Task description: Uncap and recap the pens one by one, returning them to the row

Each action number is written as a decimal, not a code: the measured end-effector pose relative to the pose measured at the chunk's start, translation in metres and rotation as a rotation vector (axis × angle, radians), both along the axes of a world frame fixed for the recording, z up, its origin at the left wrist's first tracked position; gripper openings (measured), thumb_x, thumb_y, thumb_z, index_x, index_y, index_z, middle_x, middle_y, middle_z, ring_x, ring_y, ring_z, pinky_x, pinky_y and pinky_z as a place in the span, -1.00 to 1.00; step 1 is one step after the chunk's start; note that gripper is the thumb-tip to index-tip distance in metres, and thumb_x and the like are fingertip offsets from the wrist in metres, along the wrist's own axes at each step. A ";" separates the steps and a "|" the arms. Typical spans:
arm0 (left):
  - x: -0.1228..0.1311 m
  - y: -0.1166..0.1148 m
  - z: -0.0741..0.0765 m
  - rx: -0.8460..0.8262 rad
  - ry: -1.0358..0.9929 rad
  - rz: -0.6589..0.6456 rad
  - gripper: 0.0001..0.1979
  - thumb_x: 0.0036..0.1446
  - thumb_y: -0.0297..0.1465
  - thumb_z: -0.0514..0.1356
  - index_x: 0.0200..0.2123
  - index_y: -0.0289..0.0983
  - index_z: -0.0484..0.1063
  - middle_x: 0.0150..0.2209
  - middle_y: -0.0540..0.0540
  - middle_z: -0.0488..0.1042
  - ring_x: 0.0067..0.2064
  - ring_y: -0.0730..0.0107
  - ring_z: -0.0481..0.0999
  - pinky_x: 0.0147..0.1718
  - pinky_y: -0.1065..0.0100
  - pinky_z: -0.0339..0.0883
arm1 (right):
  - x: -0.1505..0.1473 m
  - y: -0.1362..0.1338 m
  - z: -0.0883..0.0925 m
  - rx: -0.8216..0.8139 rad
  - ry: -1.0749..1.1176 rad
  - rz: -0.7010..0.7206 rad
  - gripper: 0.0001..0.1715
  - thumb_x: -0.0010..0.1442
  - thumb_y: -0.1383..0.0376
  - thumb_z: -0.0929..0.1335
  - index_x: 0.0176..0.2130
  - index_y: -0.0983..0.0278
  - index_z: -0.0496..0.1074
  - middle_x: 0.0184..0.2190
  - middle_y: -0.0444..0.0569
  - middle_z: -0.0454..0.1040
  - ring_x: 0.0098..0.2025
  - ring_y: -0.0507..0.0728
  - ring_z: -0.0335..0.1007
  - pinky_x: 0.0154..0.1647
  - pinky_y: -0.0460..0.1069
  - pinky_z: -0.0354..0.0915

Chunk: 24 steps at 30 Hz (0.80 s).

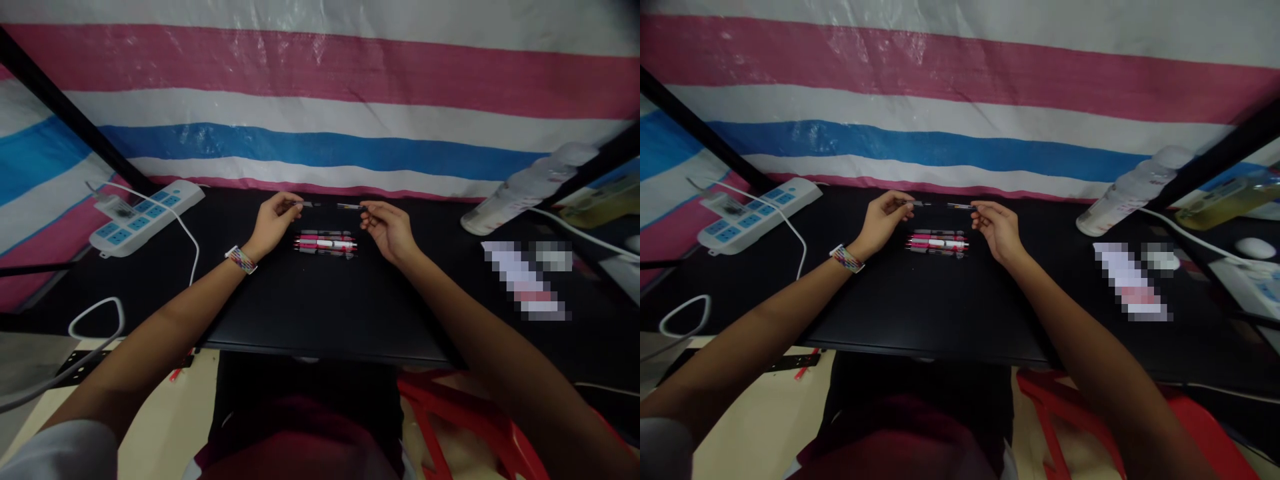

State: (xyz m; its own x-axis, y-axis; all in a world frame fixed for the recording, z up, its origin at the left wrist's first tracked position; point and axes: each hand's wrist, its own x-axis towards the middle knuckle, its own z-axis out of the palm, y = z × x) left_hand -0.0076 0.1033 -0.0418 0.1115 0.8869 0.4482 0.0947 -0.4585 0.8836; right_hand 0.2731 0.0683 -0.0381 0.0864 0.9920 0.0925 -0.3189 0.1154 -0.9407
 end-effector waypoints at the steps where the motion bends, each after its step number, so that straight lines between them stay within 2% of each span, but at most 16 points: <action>1: -0.001 0.001 -0.001 -0.008 -0.007 0.006 -0.90 0.26 -0.41 0.38 -0.14 -0.25 0.62 -0.28 -0.08 0.65 -0.29 0.40 0.66 -0.31 0.39 0.51 | 0.002 0.002 0.000 -0.005 0.002 -0.011 -0.84 0.14 0.31 0.51 -0.23 0.23 0.71 -0.42 -0.05 0.55 -0.35 0.07 0.44 -0.26 0.03 0.45; 8: -0.002 0.003 -0.001 -0.067 -0.048 0.039 -0.89 0.22 -0.42 0.39 -0.16 -0.23 0.64 -0.30 -0.08 0.65 -0.28 0.37 0.66 -0.34 0.39 0.48 | 0.005 0.006 0.000 -0.021 0.029 -0.032 -0.85 0.08 0.30 0.53 -0.27 0.23 0.71 -0.46 -0.07 0.52 -0.37 0.07 0.42 -0.31 0.00 0.44; 11: -0.002 0.002 0.000 -0.082 -0.042 0.038 -0.95 0.27 -0.38 0.37 -0.26 -0.23 0.62 -0.35 -0.07 0.63 -0.33 0.40 0.61 -0.35 0.38 0.46 | 0.004 0.006 0.001 -0.028 0.024 -0.033 -0.86 0.08 0.30 0.52 -0.28 0.23 0.72 -0.45 -0.05 0.53 -0.36 0.07 0.42 -0.33 0.00 0.42; 16: -0.002 0.001 0.001 -0.060 0.029 0.048 -0.66 0.40 -0.21 0.32 -0.42 -0.24 0.58 -0.47 -0.07 0.56 -0.41 0.43 0.51 -0.36 0.39 0.43 | 0.004 0.006 -0.001 0.002 -0.023 -0.037 -0.86 0.11 0.29 0.52 -0.27 0.23 0.72 -0.45 -0.06 0.51 -0.38 0.06 0.41 -0.33 0.01 0.42; 24: -0.003 0.003 -0.001 -0.073 0.060 0.103 -0.49 0.42 -0.02 0.30 -0.49 -0.24 0.57 -0.53 -0.05 0.51 -0.44 0.42 0.49 -0.38 0.37 0.37 | 0.009 0.006 0.001 0.025 -0.084 -0.051 -0.81 0.10 0.30 0.49 -0.23 0.18 0.71 -0.42 -0.07 0.55 -0.37 0.08 0.44 -0.27 0.04 0.45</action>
